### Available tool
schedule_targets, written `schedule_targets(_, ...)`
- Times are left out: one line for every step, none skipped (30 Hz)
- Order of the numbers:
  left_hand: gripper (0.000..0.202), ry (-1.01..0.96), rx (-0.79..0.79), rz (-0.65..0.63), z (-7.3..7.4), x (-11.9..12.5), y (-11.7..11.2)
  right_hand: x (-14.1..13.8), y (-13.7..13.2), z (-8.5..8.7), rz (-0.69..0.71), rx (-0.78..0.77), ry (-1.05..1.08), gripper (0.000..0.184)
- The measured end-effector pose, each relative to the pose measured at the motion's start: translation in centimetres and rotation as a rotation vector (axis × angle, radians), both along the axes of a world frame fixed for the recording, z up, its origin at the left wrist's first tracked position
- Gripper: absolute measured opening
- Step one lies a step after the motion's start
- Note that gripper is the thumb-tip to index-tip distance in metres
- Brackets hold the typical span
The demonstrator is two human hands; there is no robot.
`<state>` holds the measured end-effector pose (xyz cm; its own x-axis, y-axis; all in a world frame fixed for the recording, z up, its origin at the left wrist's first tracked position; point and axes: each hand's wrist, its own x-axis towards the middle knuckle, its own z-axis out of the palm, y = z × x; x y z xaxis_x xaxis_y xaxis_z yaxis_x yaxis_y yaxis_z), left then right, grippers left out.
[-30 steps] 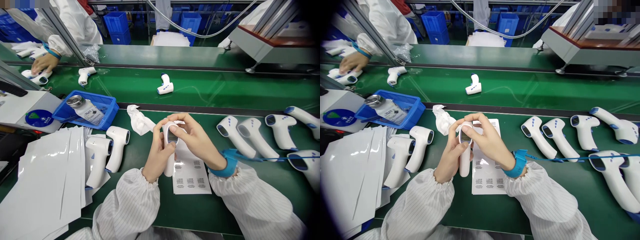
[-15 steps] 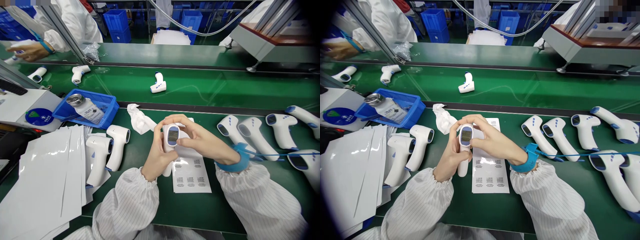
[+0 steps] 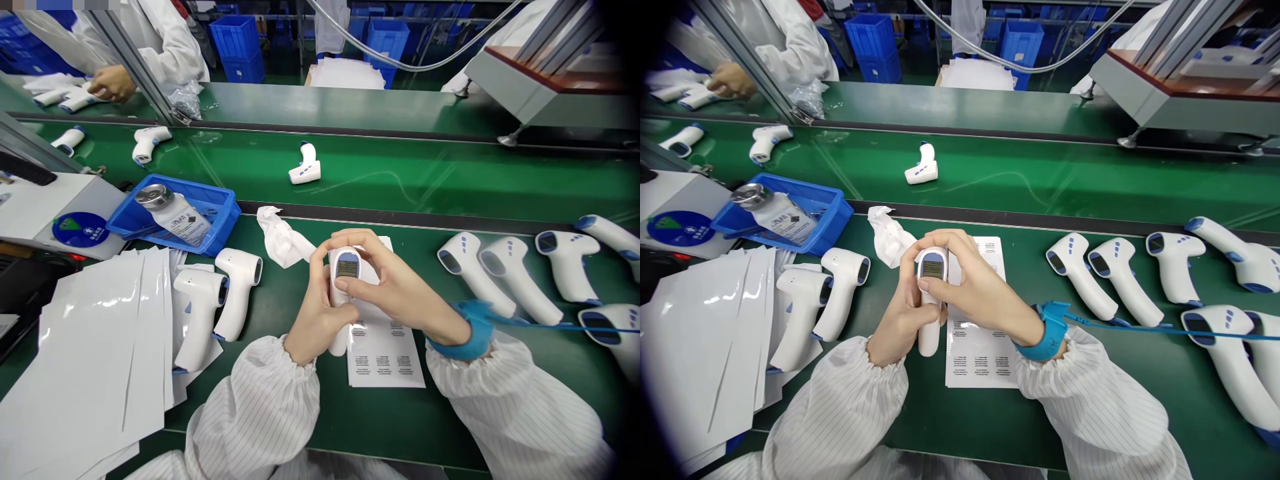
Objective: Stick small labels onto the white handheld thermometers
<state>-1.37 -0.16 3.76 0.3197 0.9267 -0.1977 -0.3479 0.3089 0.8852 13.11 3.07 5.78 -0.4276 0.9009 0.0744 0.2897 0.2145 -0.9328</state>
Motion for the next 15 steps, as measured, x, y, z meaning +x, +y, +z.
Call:
schedule_targets(0.079, -0.001, -0.003, 0.002, 0.01, -0.03, -0.02, 0.10, 0.02, 0.10, 0.009, -0.004, -0.004, 0.040)
schedule_targets(0.080, -0.002, -0.005, 0.002, -0.01, -0.06, -0.04, 0.20, 0.06, 0.21, 0.015, -0.004, -0.009, 0.041)
schedule_targets(0.080, -0.004, -0.005, 0.000, -0.05, -0.09, -0.07, 0.31, 0.09, 0.32, 0.017, -0.003, -0.013, 0.042)
schedule_targets(0.081, -0.008, -0.002, -0.004, -0.12, -0.13, -0.11, 0.39, 0.12, 0.42, 0.016, 0.002, -0.015, 0.042)
schedule_targets(0.080, -0.016, 0.002, -0.009, -0.21, -0.17, -0.15, 0.45, 0.14, 0.50, 0.012, 0.009, -0.014, 0.042)
schedule_targets(0.078, -0.028, 0.002, -0.007, -0.31, -0.20, -0.20, 0.47, 0.15, 0.56, 0.006, 0.016, -0.014, 0.042)
schedule_targets(0.074, -0.045, -0.001, -0.002, -0.40, -0.22, -0.24, 0.46, 0.13, 0.62, -0.001, 0.023, -0.013, 0.042)
schedule_targets(0.069, -0.063, -0.010, 0.007, -0.49, -0.22, -0.28, 0.42, 0.10, 0.68, -0.010, 0.027, -0.011, 0.041)
schedule_targets(0.063, -0.076, -0.021, 0.016, -0.56, -0.21, -0.31, 0.35, 0.06, 0.74, -0.021, 0.026, -0.006, 0.039)
schedule_targets(0.058, -0.083, -0.031, 0.024, -0.60, -0.19, -0.33, 0.25, 0.02, 0.80, -0.034, 0.025, 0.002, 0.037)
schedule_targets(0.056, -0.082, -0.036, 0.029, -0.61, -0.15, -0.35, 0.15, -0.02, 0.85, -0.052, 0.027, 0.012, 0.033)
schedule_targets(0.055, -0.076, -0.037, 0.031, -0.60, -0.12, -0.35, 0.05, -0.05, 0.88, -0.075, 0.033, 0.023, 0.029)
schedule_targets(0.056, -0.071, -0.038, 0.030, -0.58, -0.09, -0.36, -0.03, -0.06, 0.90, -0.101, 0.046, 0.032, 0.025)
schedule_targets(0.057, -0.066, -0.039, 0.032, -0.54, -0.06, -0.36, -0.09, -0.04, 0.88, -0.126, 0.064, 0.038, 0.021)
schedule_targets(0.058, -0.066, -0.041, 0.032, -0.49, -0.03, -0.37, -0.12, -0.02, 0.84, -0.149, 0.082, 0.041, 0.018)
